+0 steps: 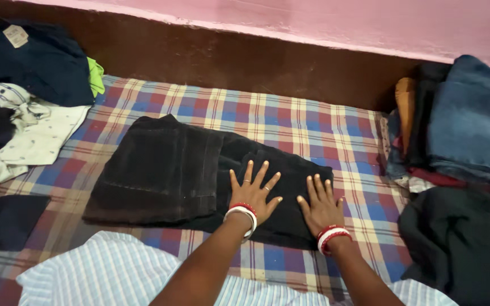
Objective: The person folds black trousers on a patterned surface by smoothing the fabric and bringing the legs together.
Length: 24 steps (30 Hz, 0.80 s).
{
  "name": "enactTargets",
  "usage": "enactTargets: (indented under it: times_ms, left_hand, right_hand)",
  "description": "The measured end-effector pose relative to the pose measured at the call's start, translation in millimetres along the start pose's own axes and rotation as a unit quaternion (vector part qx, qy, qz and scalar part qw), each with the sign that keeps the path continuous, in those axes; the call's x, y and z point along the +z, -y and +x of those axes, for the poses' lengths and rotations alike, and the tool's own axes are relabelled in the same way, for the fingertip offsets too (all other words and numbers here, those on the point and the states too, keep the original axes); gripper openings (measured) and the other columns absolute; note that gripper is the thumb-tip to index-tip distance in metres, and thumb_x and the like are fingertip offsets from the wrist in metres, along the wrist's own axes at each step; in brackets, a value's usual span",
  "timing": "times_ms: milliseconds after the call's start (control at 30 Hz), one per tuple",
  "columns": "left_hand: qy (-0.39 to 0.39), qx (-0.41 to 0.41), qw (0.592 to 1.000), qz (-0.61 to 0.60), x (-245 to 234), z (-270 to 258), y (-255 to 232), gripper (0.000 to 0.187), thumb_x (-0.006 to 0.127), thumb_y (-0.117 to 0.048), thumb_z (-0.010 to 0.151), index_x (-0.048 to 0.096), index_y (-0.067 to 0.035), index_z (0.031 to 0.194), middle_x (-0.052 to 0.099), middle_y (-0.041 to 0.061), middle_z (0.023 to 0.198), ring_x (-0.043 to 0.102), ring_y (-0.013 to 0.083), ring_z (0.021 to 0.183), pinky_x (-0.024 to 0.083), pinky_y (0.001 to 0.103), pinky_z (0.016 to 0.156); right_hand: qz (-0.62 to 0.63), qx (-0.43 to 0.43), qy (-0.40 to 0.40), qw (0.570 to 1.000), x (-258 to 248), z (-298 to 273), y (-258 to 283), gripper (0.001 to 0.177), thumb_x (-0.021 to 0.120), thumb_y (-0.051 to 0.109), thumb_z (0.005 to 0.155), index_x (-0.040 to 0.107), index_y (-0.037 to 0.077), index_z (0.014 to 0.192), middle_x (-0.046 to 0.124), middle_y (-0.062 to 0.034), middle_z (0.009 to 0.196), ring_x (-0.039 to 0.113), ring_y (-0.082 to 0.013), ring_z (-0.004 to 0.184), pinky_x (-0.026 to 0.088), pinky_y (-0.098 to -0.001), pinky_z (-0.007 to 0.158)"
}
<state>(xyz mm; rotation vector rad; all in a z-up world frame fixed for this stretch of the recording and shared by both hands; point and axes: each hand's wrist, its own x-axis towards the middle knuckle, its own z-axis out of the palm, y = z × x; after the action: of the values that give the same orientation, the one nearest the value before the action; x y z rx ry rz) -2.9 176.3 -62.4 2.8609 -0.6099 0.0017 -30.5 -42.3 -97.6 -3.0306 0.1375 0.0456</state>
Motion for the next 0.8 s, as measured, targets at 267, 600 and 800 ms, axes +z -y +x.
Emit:
enactTargets:
  times_ms: [267, 600, 800]
  left_hand:
    - [-0.029, 0.008, 0.999, -0.01, 5.8, 3.3, 1.4, 0.067, 0.049, -0.061, 0.095, 0.034, -0.036, 0.155, 0.018, 0.004, 0.167, 0.01, 0.0374, 0.154, 0.01, 0.072, 0.116]
    - [-0.039, 0.007, 0.999, -0.031, 4.0, 1.1, 5.5, 0.069, 0.053, -0.059, 0.093, 0.037, -0.035, 0.155, 0.02, 0.003, 0.167, 0.011, 0.0366, 0.155, 0.011, 0.071, 0.117]
    - [-0.042, 0.013, 0.998, -0.045, 8.6, 0.9, 7.1, 0.068, 0.054, -0.059, 0.093, 0.037, -0.035, 0.155, 0.02, 0.003, 0.168, 0.011, 0.0359, 0.155, 0.009, 0.07, 0.118]
  right_hand:
    - [0.014, 0.045, -0.019, 0.999, 3.0, 64.0, -13.3, 0.065, 0.028, 0.057, 0.104, 0.026, 0.027, 0.161, 0.02, -0.0013, 0.17, 0.012, -0.0384, 0.156, 0.022, -0.0642, 0.118]
    - [0.003, 0.061, -0.053, 0.997, 22.2, 49.5, -11.4, 0.073, 0.029, 0.061, 0.099, 0.025, 0.023, 0.161, 0.018, -0.0051, 0.169, 0.012, -0.0419, 0.153, 0.022, -0.0637, 0.115]
    - [0.009, -0.021, -0.077, 0.997, 36.5, -12.0, -26.1, 0.079, 0.046, 0.059, 0.096, 0.027, 0.019, 0.161, 0.02, -0.0125, 0.169, 0.02, -0.0501, 0.15, 0.028, -0.0665, 0.113]
